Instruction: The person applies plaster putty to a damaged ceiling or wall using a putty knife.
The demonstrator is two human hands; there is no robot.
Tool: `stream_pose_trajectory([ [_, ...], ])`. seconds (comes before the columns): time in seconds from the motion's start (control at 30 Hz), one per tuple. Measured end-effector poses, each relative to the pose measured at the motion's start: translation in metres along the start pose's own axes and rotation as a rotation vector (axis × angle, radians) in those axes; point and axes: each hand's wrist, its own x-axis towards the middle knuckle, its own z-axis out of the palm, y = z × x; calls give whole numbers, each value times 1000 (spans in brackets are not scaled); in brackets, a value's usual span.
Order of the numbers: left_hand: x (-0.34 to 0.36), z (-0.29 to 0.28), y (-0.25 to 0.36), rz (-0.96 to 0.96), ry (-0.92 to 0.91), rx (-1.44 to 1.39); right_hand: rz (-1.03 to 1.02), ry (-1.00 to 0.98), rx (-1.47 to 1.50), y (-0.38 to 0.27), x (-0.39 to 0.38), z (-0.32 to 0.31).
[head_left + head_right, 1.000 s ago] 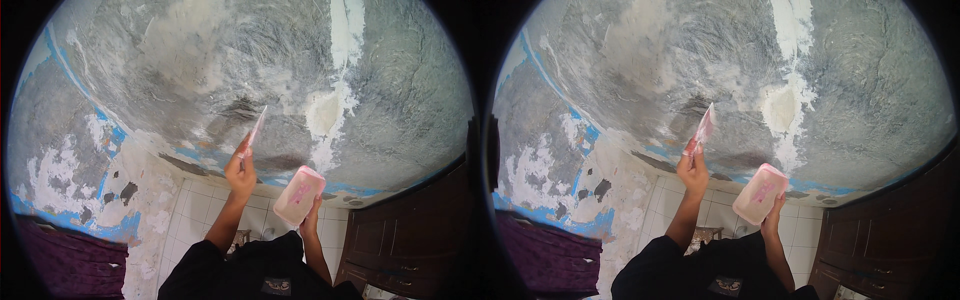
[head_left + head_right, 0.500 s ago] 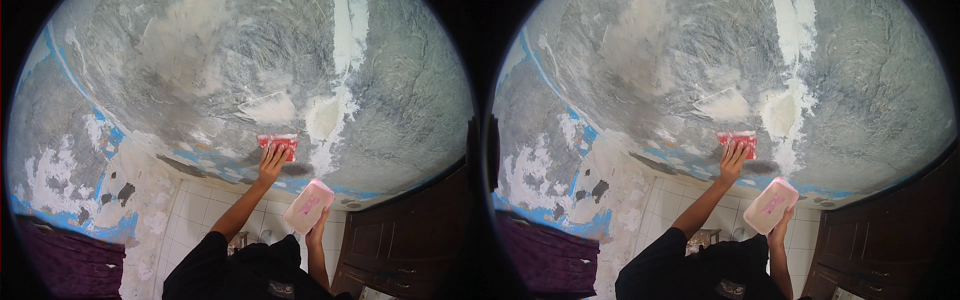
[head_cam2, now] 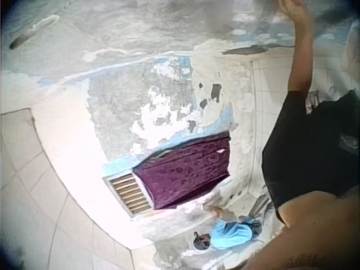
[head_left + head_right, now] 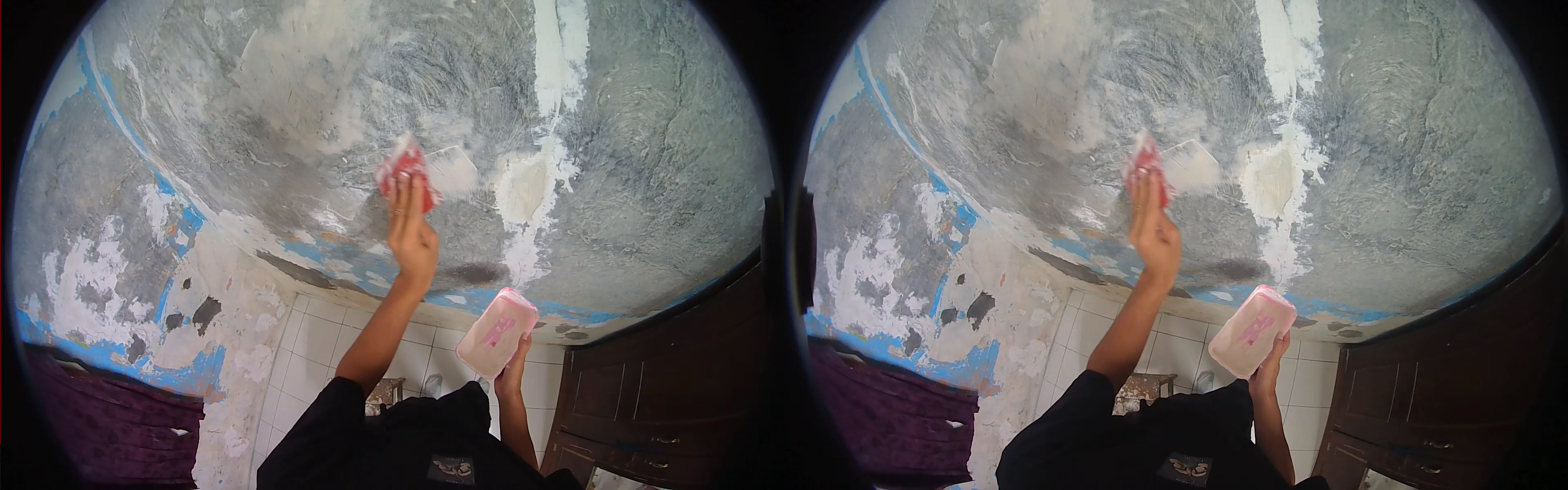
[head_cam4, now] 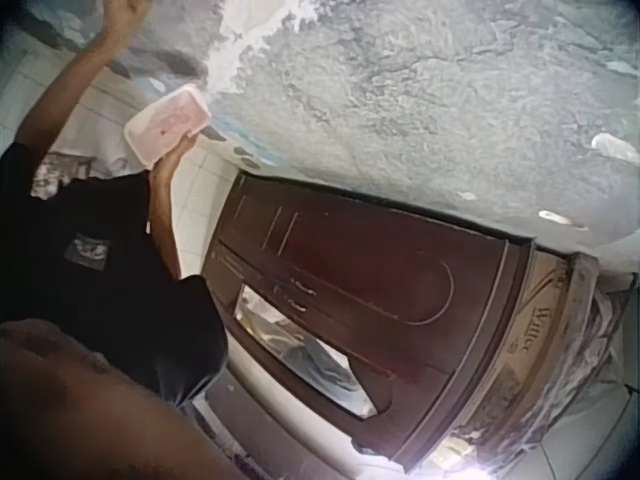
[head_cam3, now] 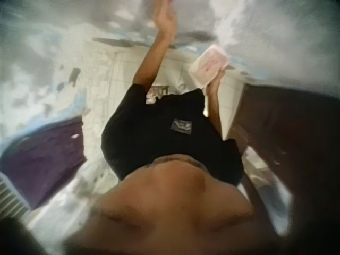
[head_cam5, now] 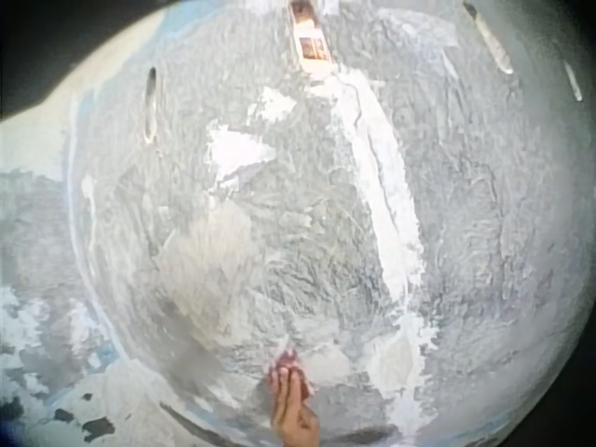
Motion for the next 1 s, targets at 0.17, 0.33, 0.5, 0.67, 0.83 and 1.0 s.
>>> stream_pose_trajectory([
  [0.17,-69,43,10,192,-208,144,-10,66,24,0,-3,1],
  [0.33,-120,23,-3,259,-372,18,-45,96,53,-9,-2,-20],
  [0.5,-90,0,-21,109,-111,-30,-82,167,1,-15,-2,-54],
  [0.67,-127,46,-70,176,-183,265,-62,170,-19,-12,-1,-63],
  [0.83,-249,56,-84,237,-358,251,-61,151,-26,-10,1,-59],
  [1.0,-266,14,-53,38,-579,-2,-35,148,-24,-21,-2,-63],
])
